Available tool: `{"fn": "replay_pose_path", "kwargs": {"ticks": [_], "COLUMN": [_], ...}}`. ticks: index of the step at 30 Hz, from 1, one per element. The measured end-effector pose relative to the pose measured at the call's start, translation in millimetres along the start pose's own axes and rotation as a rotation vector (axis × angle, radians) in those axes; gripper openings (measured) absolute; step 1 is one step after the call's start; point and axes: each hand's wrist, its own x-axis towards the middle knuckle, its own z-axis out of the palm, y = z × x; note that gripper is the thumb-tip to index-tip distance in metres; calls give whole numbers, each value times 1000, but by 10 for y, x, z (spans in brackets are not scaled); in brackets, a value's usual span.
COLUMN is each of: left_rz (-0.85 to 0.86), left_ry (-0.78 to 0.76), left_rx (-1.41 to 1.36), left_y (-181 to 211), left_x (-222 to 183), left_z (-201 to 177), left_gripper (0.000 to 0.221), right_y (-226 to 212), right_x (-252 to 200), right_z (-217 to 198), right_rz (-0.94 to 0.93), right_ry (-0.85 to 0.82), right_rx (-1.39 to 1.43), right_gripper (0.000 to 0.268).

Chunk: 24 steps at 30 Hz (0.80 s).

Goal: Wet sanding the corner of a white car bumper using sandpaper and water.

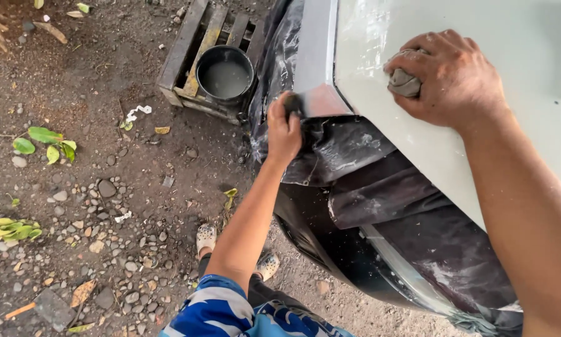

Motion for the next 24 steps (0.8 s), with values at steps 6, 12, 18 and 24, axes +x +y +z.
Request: {"fn": "replay_pose_path", "kwargs": {"ticks": [6, 12, 18, 24], "left_rz": [151, 129, -359, 137], "left_ry": [-2, -34, 92, 92], "left_rx": [144, 50, -58, 275], "left_y": [342, 1, 113, 361], "left_x": [-31, -10, -5, -246], "left_z": [-11, -60, -8, 262], "left_gripper": [84, 67, 45, 58], "right_y": [6, 14, 1, 11], "right_x": [24, 16, 9, -40], "right_z": [-2, 13, 21, 33], "right_rz": [-17, -4, -5, -25], "right_ry": [-17, -26, -31, 2], "right_rx": [15, -7, -37, 11], "right_gripper": [28, 32, 32, 27]}}
